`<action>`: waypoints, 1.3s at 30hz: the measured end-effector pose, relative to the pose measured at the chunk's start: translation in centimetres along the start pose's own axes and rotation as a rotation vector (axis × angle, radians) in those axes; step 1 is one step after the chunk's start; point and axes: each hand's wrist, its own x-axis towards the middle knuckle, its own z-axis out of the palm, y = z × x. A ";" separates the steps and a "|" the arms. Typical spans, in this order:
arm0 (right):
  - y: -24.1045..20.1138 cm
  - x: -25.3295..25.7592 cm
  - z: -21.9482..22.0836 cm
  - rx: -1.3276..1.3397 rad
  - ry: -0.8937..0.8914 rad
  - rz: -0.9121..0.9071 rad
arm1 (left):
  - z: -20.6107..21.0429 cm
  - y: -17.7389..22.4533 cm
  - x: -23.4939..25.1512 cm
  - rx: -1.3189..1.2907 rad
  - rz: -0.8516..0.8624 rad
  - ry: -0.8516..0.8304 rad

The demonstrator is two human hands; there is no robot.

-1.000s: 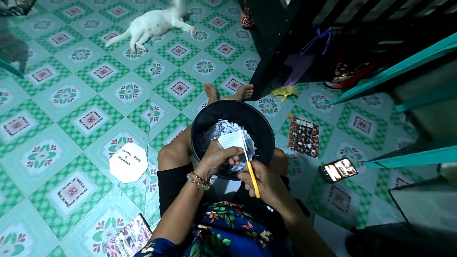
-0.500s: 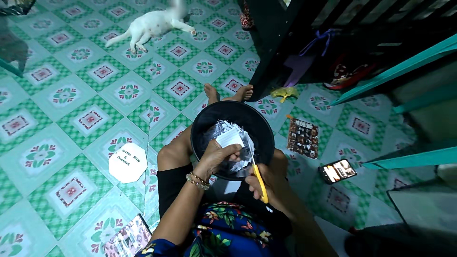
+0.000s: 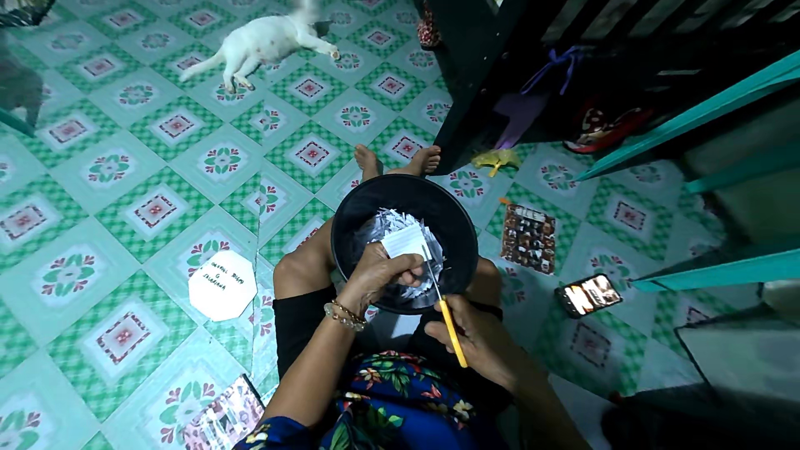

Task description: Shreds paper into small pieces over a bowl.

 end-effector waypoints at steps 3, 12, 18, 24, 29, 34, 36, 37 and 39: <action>-0.2 0.2 0.2 -0.001 0.029 -0.003 | -0.2 -0.1 0.1 0.014 -0.006 -0.021; 0.0 0.7 1.4 0.064 0.129 -0.047 | -0.2 -0.3 0.2 0.023 -0.001 -0.018; 0.4 0.9 1.9 0.130 0.157 -0.037 | 0.0 -0.5 0.2 0.012 0.038 0.039; -0.3 1.2 1.4 0.154 0.124 -0.003 | 0.0 -0.4 0.2 0.045 0.029 0.004; -0.5 1.4 1.5 0.193 0.134 0.000 | -0.1 -0.5 0.2 0.020 0.042 0.010; -0.2 1.7 0.9 0.173 0.099 -0.007 | -0.2 -0.4 0.2 0.068 0.026 -0.015; -0.4 1.9 0.8 0.166 0.101 -0.003 | -0.2 -0.4 0.2 0.070 0.024 -0.018; -0.5 1.9 0.9 0.175 0.106 -0.001 | -0.2 -0.4 0.2 0.065 0.026 -0.016; -0.7 2.0 1.1 0.209 0.141 -0.010 | -0.2 -0.3 0.3 0.057 0.023 -0.011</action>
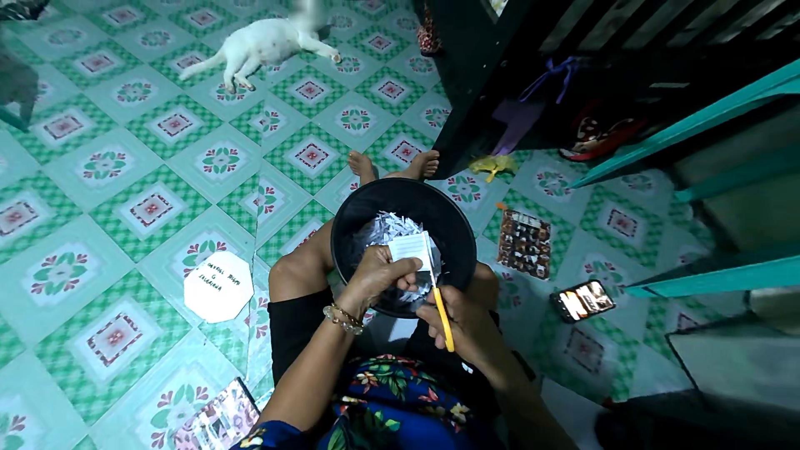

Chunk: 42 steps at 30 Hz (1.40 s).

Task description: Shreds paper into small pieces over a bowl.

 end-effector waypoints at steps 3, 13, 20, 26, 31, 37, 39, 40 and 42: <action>-0.4 0.0 0.0 0.032 -0.008 0.021 | 0.1 0.2 0.0 -0.004 -0.015 0.007; -0.7 0.5 -0.7 0.106 -0.048 0.071 | 0.5 -0.1 -0.3 0.002 -0.027 -0.020; 0.2 -0.1 -1.0 0.153 -0.055 0.055 | 0.7 0.1 -0.1 -0.036 0.008 0.077; 0.8 -1.4 -1.8 -0.109 -0.150 0.081 | 0.7 -0.1 0.0 -0.129 0.088 0.169; 0.0 -1.0 -1.5 -0.214 -0.152 0.110 | 0.7 -0.1 -0.2 -0.123 0.090 0.123; -0.4 -1.5 -1.4 -0.276 -0.121 0.081 | 0.7 -0.3 -0.1 -0.152 0.124 0.156; -0.4 -1.7 -1.5 -0.284 -0.115 0.077 | 0.7 -0.2 0.0 -0.168 0.128 0.188; -0.4 -1.8 -1.5 -0.287 -0.117 0.076 | 0.7 -0.2 0.0 -0.167 0.129 0.178; -0.3 -1.7 -1.5 -0.283 -0.117 0.066 | 0.6 -0.3 -0.1 -0.134 0.117 0.127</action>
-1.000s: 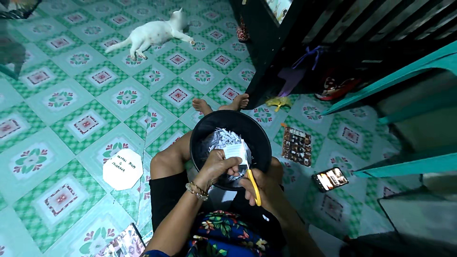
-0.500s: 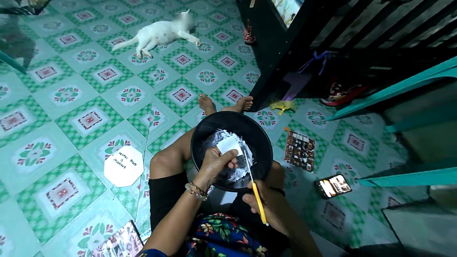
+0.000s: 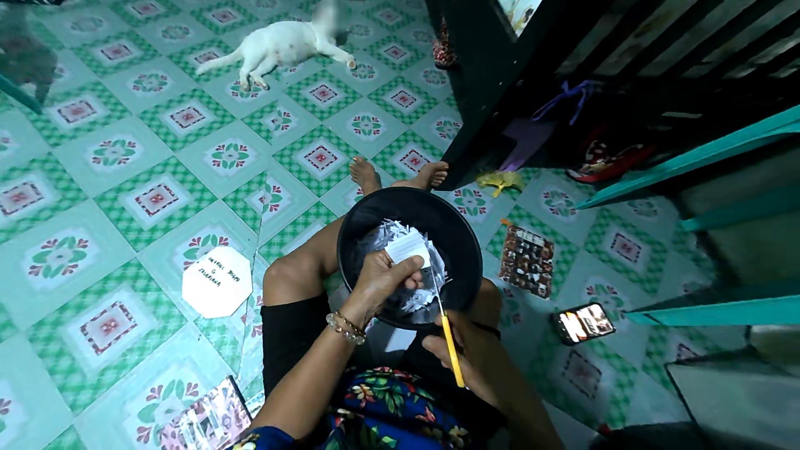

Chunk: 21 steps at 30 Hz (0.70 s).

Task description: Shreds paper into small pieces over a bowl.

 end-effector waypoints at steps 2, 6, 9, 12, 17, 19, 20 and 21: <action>0.0 0.3 0.2 0.008 0.013 -0.008 | -0.1 -0.1 -0.1 0.035 -0.008 -0.052; -0.4 0.5 0.4 0.044 0.037 0.002 | -0.2 -0.2 -0.2 0.072 -0.014 -0.106; -0.3 0.6 0.4 0.051 0.030 0.007 | -0.3 -0.2 -0.1 0.085 -0.015 -0.121; 0.3 0.6 0.9 0.054 0.087 -0.047 | -0.3 -0.3 -0.1 0.108 -0.004 -0.130; 1.1 0.5 2.0 0.052 0.225 -0.126 | -0.5 -0.3 0.1 0.098 -0.016 -0.133; 1.4 0.6 2.4 0.081 0.266 -0.159 | -0.5 -0.3 0.1 0.096 -0.024 -0.136; 1.5 0.6 2.4 0.110 0.258 -0.160 | -0.5 -0.3 0.2 0.101 -0.027 -0.141; 1.4 0.6 2.5 0.141 0.237 -0.153 | -0.5 -0.2 0.2 0.107 -0.032 -0.152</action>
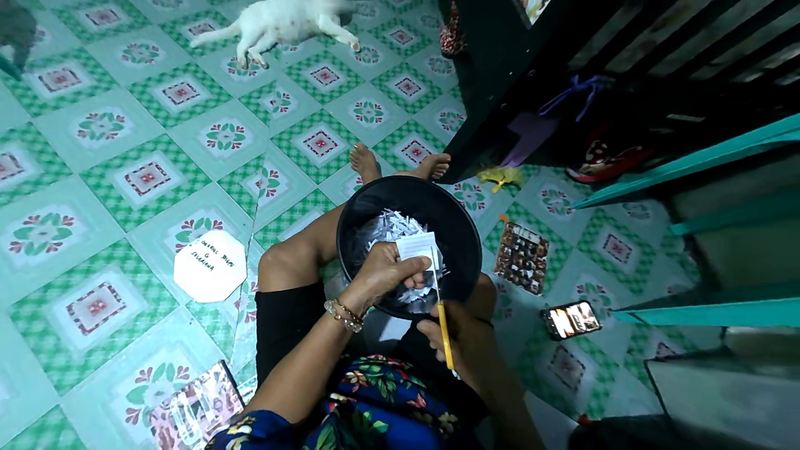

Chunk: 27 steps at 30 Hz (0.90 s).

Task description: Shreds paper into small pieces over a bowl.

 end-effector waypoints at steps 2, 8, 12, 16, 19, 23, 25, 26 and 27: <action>0.0 0.1 0.1 0.020 -0.032 0.013 | -0.1 0.0 0.0 0.012 -0.014 -0.038; 0.3 0.5 0.5 0.061 0.016 -0.038 | -0.1 0.1 0.0 0.000 -0.019 -0.037; 0.2 0.6 0.3 0.079 -0.014 -0.034 | -0.1 0.1 0.0 0.018 -0.058 -0.064; -0.2 1.0 -0.1 0.054 -0.037 -0.028 | -0.1 0.1 0.0 0.026 -0.076 -0.089; -0.8 0.9 0.2 0.102 -0.003 -0.051 | -0.2 0.1 0.0 0.017 -0.078 -0.076; -0.7 0.8 0.2 0.130 -0.004 -0.061 | -0.1 0.0 -0.1 0.028 -0.084 -0.073; -0.6 0.9 0.0 0.156 -0.015 -0.062 | -0.1 0.0 -0.1 0.032 -0.083 -0.072; -0.5 0.9 0.1 0.174 -0.013 -0.065 | -0.1 0.0 -0.1 0.034 -0.081 -0.071; -0.5 1.0 0.1 0.193 -0.011 -0.067 | -0.1 0.0 -0.1 0.033 -0.080 -0.068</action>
